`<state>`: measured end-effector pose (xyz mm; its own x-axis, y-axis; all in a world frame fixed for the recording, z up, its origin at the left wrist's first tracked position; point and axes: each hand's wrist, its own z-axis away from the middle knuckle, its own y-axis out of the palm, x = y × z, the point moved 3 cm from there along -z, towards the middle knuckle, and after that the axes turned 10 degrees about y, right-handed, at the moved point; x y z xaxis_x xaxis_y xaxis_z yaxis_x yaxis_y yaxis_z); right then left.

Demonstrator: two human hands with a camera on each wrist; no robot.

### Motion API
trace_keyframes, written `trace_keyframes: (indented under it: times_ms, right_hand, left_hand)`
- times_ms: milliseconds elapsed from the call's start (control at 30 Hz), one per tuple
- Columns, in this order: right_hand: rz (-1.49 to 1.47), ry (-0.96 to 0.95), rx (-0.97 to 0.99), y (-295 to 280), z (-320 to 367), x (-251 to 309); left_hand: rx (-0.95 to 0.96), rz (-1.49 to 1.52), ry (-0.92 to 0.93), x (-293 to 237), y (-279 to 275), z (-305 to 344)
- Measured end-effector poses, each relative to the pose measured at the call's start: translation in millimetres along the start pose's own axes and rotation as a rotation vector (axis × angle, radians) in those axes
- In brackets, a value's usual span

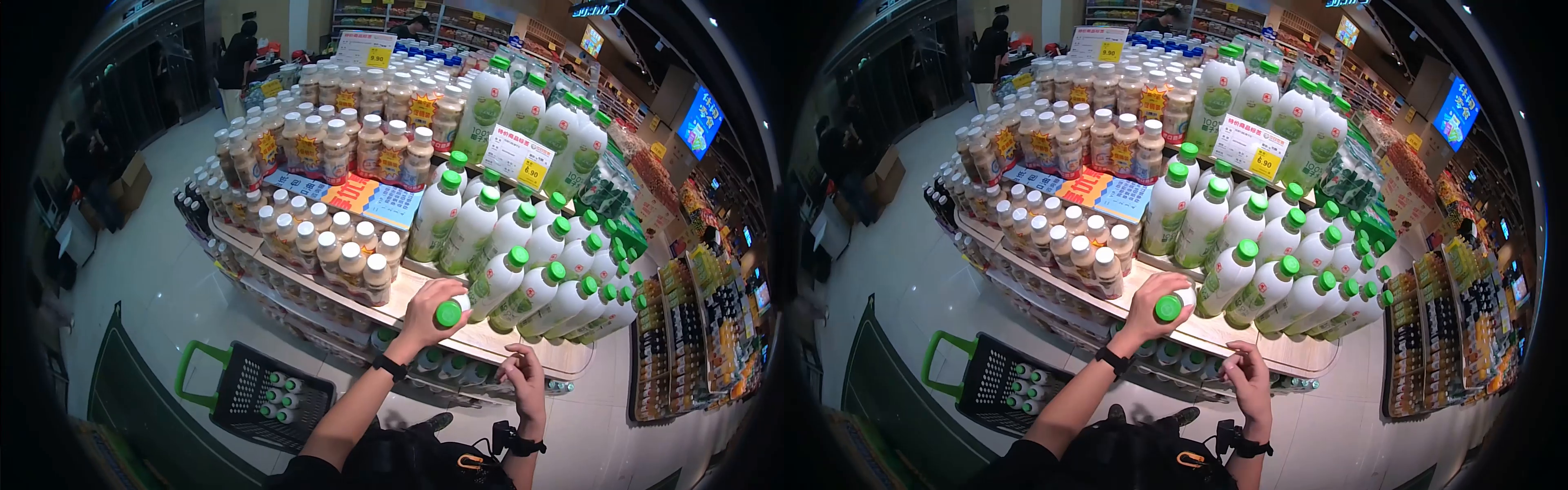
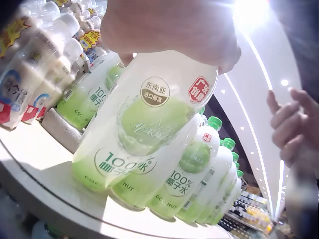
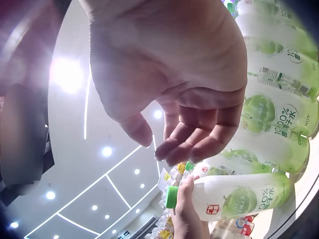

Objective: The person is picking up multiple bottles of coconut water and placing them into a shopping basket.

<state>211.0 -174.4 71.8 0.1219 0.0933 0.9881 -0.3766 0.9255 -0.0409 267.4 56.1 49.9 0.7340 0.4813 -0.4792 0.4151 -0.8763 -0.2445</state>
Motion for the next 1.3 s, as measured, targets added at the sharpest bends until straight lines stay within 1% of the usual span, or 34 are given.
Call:
trace_keyframes:
  times_ms: [33,67,133,167,233,333,367,400,467,500,533,600,667,733,800,867,900,933,1000,1033,1067,1167,1200,1267,1300]
  right_hand:
    - [0.035,0.037,0.043,7.2,-5.9,-2.9]
    - [0.115,0.027,0.091,11.7,-12.1,-7.7]
    - [0.231,0.006,0.082,23.1,-21.9,-10.4]
    - [0.233,0.007,0.087,27.3,-27.3,-11.0]
    - [0.442,-0.036,0.023,33.5,-37.2,-12.2]
    - [0.46,-0.057,-0.008,43.1,-52.0,-21.2]
    - [0.506,-0.118,-0.003,44.6,-57.1,-26.3]
    - [0.508,-0.123,-0.006,47.6,-60.6,-28.3]
    - [0.381,-0.129,-0.039,54.0,-62.7,-31.8]
    - [0.336,-0.074,-0.021,56.3,-61.3,-32.7]
    - [0.336,-0.073,-0.026,57.0,-60.1,-35.6]
    - [0.338,-0.071,0.037,56.5,-61.2,-48.0]
    - [0.364,-0.052,0.017,55.5,-57.8,-60.9]
    - [0.082,0.029,-0.056,61.4,-51.0,-64.3]
    - [0.126,0.018,-0.059,61.8,-52.7,-72.5]
    - [0.33,-0.117,-0.123,64.3,-58.6,-84.6]
    - [0.348,-0.177,-0.156,65.7,-65.9,-94.7]
    - [0.347,-0.181,-0.157,69.8,-69.8,-101.8]
    - [0.382,-0.166,-0.302,73.1,-75.7,-113.9]
    - [0.431,-0.166,-0.358,73.8,-77.4,-116.0]
    - [0.433,-0.177,-0.354,69.1,-80.0,-116.0]
    - [0.549,-0.149,-0.164,58.1,-72.8,-100.7]
    - [0.545,-0.143,-0.157,54.2,-67.9,-82.4]
    - [0.544,-0.135,0.133,56.8,-62.2,-47.0]
    - [0.556,-0.252,0.141,59.8,-59.4,-32.8]
  left_hand:
    - [-0.019,0.015,-0.009,-1.9,-1.3,6.4]
    - [-0.036,0.031,-0.017,-2.8,-2.8,12.1]
    - [-0.064,0.029,-0.031,-3.0,-6.1,18.3]
    - [-0.09,0.039,-0.046,-2.7,-7.0,21.7]
    - [-0.109,0.028,-0.069,-2.3,-7.1,27.5]
    - [-0.14,0.027,-0.079,-2.3,-8.5,30.6]
    - [-0.147,0.038,-0.082,-3.4,-8.8,31.9]
    - [-0.153,0.05,-0.084,-4.7,-9.0,31.6]
    - [-0.158,0.043,-0.077,-7.5,-7.7,32.8]
    - [-0.16,0.034,-0.076,-9.2,-7.1,34.4]
    - [-0.158,0.039,-0.075,-10.4,-5.7,36.7]
    - [-0.209,-0.011,-0.035,-13.4,-4.0,39.0]
    - [-0.241,-0.005,-0.051,-15.6,-1.8,41.0]
    - [-0.327,0.064,-0.136,-16.7,-5.6,44.1]
    - [-0.351,0.07,-0.16,-21.7,-9.7,47.6]
    - [-0.338,0.071,-0.134,-29.0,-13.0,51.0]
    - [-0.337,0.074,-0.151,-32.6,-14.4,51.9]
    - [-0.337,0.074,-0.147,-35.4,-16.3,53.1]
    - [-0.327,0.172,-0.233,-36.1,-19.8,56.3]
    - [-0.32,0.208,-0.245,-41.6,-24.3,55.1]
    - [-0.327,0.204,-0.237,-46.2,-29.7,53.2]
    - [-0.219,0.251,-0.215,-64.3,-48.5,45.2]
    - [-0.218,0.245,-0.223,-69.7,-57.5,38.8]
    - [-0.085,0.322,-0.17,-81.9,-71.9,20.4]
    - [-0.019,0.363,-0.11,-91.8,-79.7,6.5]
